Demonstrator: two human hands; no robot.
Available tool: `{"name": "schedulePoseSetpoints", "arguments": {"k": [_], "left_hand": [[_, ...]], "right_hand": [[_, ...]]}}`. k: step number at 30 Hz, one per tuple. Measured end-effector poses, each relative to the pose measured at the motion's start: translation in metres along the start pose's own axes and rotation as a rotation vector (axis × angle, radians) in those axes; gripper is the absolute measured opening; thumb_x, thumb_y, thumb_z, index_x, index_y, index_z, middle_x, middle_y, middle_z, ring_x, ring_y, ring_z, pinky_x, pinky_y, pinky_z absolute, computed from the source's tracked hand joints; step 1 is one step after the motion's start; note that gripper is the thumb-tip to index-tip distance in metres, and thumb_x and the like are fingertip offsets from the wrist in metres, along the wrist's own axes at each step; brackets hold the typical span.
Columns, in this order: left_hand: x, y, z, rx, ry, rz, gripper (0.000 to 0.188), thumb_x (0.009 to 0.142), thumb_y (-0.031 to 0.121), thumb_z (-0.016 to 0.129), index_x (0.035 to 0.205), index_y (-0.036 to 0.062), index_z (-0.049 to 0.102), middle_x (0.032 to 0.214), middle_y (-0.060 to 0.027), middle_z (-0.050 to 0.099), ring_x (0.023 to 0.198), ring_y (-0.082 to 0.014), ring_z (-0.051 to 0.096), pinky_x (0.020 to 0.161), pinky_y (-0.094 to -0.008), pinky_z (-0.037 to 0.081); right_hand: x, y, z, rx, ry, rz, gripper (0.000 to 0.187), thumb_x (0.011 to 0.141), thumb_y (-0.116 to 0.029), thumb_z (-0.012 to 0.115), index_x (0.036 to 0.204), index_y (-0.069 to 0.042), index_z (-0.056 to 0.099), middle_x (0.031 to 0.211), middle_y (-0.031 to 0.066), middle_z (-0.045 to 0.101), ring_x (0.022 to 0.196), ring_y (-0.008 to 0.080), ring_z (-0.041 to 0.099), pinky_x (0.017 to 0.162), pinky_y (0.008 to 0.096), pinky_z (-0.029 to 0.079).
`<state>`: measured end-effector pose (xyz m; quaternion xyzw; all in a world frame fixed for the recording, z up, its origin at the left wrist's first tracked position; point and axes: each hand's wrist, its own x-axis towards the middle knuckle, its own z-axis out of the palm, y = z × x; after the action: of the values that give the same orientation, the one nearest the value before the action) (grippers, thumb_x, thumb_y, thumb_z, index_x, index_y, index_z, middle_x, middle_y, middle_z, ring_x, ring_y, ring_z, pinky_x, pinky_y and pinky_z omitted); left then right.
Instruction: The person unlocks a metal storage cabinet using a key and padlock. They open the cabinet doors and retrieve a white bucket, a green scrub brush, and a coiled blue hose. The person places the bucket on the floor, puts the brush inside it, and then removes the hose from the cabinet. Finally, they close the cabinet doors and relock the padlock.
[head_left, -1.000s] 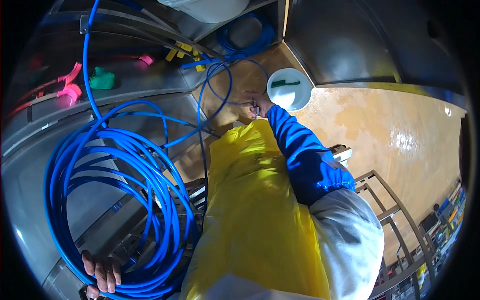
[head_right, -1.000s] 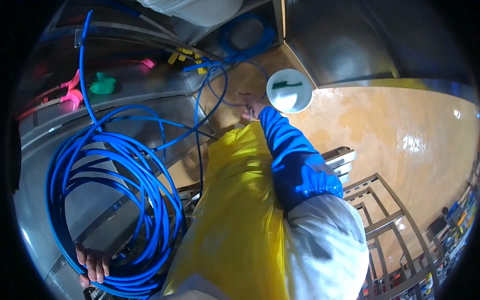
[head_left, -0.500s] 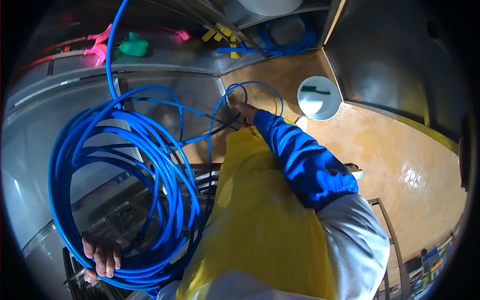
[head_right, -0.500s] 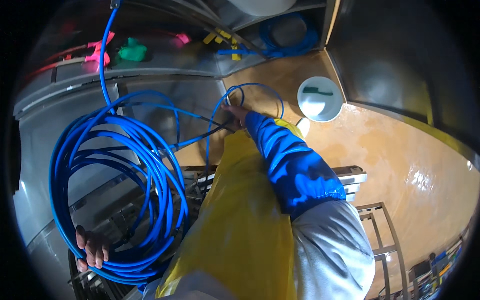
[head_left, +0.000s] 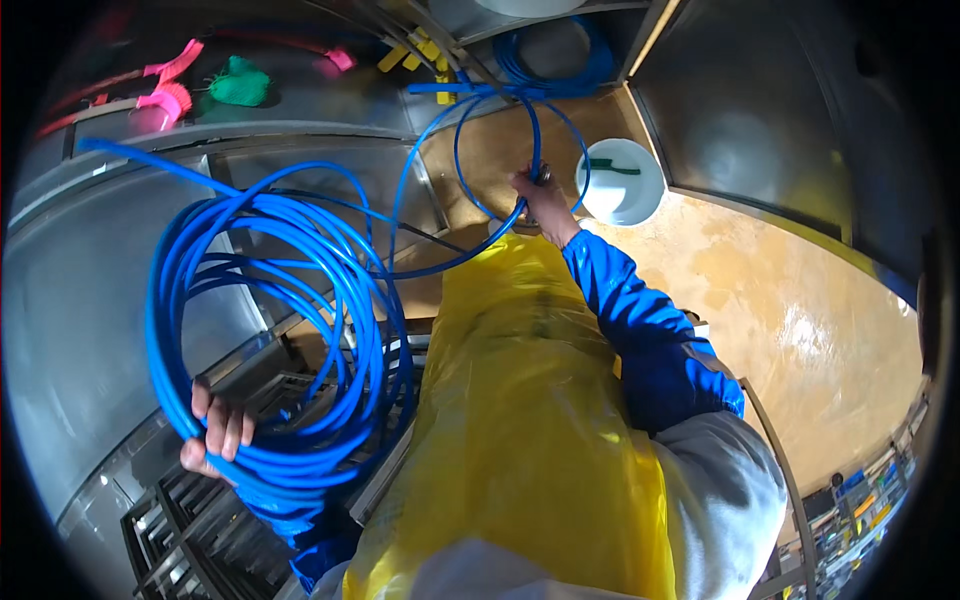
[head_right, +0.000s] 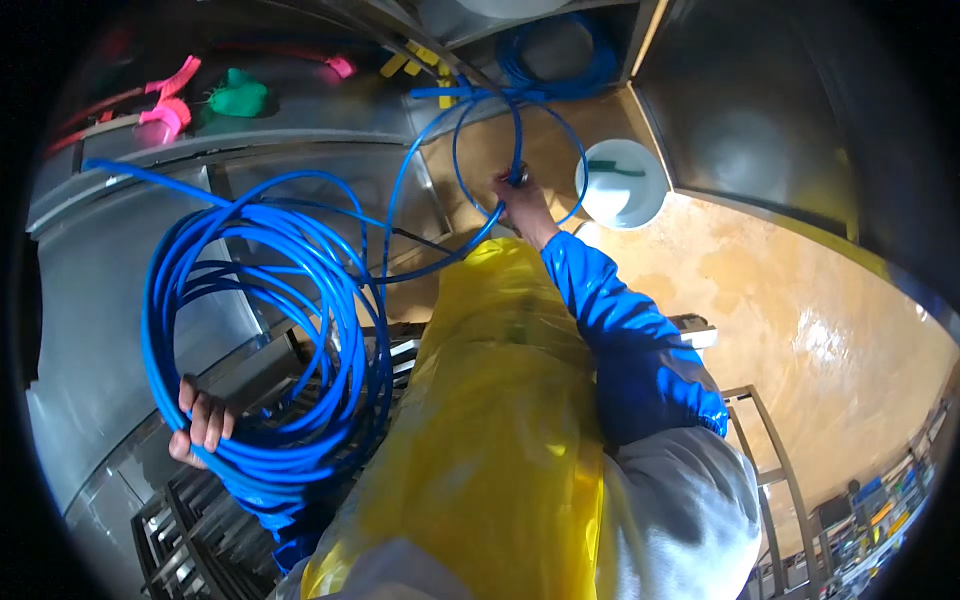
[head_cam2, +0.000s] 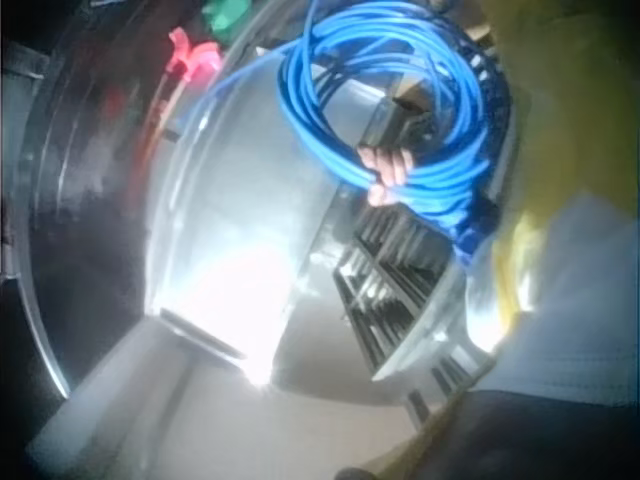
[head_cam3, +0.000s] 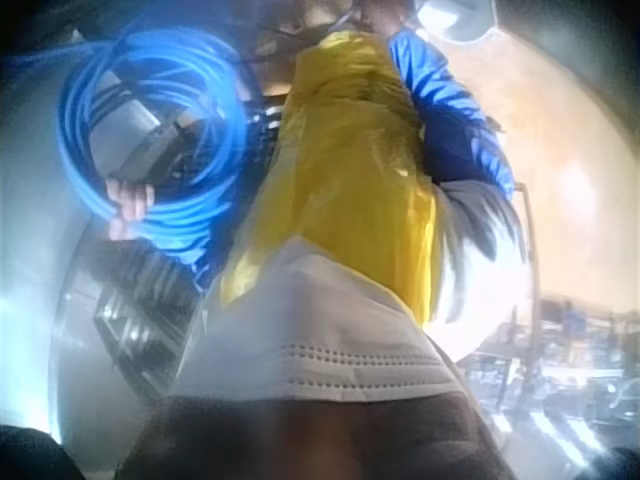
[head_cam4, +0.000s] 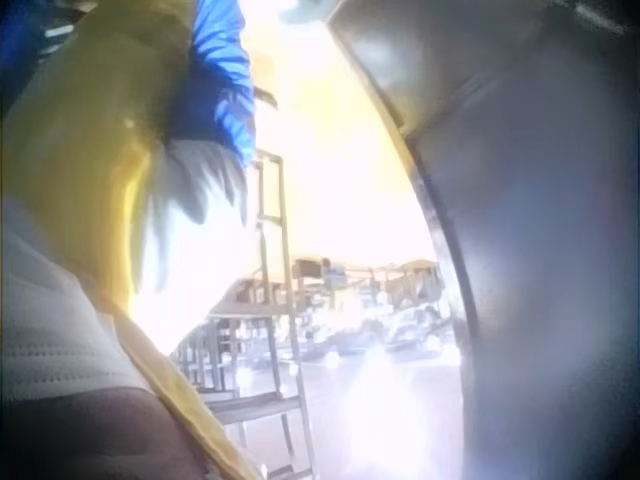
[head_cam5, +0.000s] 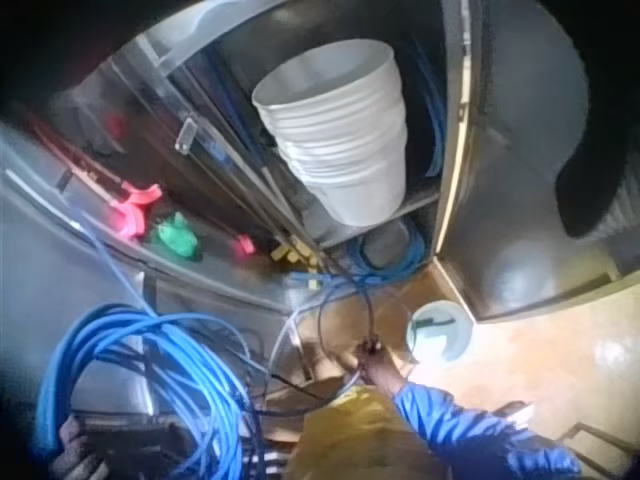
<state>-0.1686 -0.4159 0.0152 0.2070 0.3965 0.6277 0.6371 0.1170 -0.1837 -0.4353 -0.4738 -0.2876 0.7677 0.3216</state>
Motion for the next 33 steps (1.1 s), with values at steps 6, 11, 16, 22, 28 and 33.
{"name": "schedulePoseSetpoints", "arguments": {"k": [6, 11, 16, 22, 28, 33], "left_hand": [[0.055, -0.043, -0.048, -0.034, 0.12, -0.053, 0.039, 0.081, 0.014, 0.07, 0.107, 0.0134, 0.041, 0.075, 0.0021, 0.053, 0.071, -0.0139, 0.058, 0.079, -0.0367, 0.048], [0.092, -0.073, -0.074, 0.105, 0.253, -0.119, 0.039, 0.076, 0.021, 0.072, 0.107, 0.0113, 0.05, 0.083, -0.0012, 0.056, 0.09, -0.025, 0.063, 0.085, -0.0405, 0.055], [0.136, -0.1, -0.062, 0.113, 0.104, -0.216, 0.039, 0.074, 0.022, 0.074, 0.105, 0.0077, 0.056, 0.152, -0.0278, 0.043, 0.137, -0.0425, 0.051, 0.099, -0.0481, 0.056], [0.132, -0.104, -0.068, 0.05, 0.092, -0.171, 0.037, 0.074, 0.02, 0.071, 0.103, 0.0029, 0.056, 0.124, -0.0227, 0.058, 0.107, -0.0373, 0.066, 0.091, -0.0513, 0.06], [0.096, -0.07, -0.055, -0.123, -0.106, -0.118, 0.065, 0.077, 0.021, 0.072, 0.134, 0.0018, 0.048, 0.105, -0.0054, 0.053, 0.076, -0.013, 0.06, 0.071, -0.0343, 0.049], [0.075, -0.034, -0.023, -0.185, -0.341, -0.083, 0.07, 0.079, 0.014, 0.072, 0.139, 0.0, 0.04, 0.1, 0.0001, 0.058, 0.068, -0.0101, 0.067, 0.066, -0.0301, 0.053]], "right_hand": [[-0.088, -0.039, 0.033, -0.339, -0.144, -0.338, 0.025, 0.096, -0.026, 0.073, 0.099, -0.009, 0.055, 0.077, -0.0052, 0.05, 0.069, 0.0086, 0.049, 0.059, 0.0285, 0.043], [-0.134, -0.046, 0.068, -0.556, -0.389, -0.578, 0.026, 0.095, -0.027, 0.069, 0.109, -0.01, 0.055, 0.089, 0.0131, 0.063, 0.078, 0.0312, 0.065, 0.07, 0.0438, 0.051], [-0.168, -0.063, 0.101, -0.829, -0.667, -0.794, 0.028, 0.091, -0.019, 0.068, 0.116, -0.013, 0.055, 0.092, 0.0146, 0.066, 0.081, 0.0364, 0.069, 0.065, 0.0487, 0.053], [-0.187, -0.048, 0.117, -0.958, -0.787, -0.798, 0.038, 0.092, -0.025, 0.066, 0.126, -0.011, 0.056, 0.11, 0.0147, 0.065, 0.086, 0.0404, 0.068, 0.071, 0.0504, 0.054], [-0.142, -0.082, 0.024, -0.755, -0.266, -0.868, 0.063, 0.074, -0.047, 0.085, 0.116, -0.004, 0.065, 0.11, 0.0166, 0.068, 0.094, 0.0403, 0.069, 0.083, 0.0453, 0.056], [-0.022, -0.024, -0.161, -1.048, 0.765, -0.302, 0.096, 0.07, -0.062, 0.083, 0.142, -0.008, 0.05, 0.135, 0.029, 0.058, 0.113, 0.0424, 0.066, 0.095, 0.0475, 0.054]]}}
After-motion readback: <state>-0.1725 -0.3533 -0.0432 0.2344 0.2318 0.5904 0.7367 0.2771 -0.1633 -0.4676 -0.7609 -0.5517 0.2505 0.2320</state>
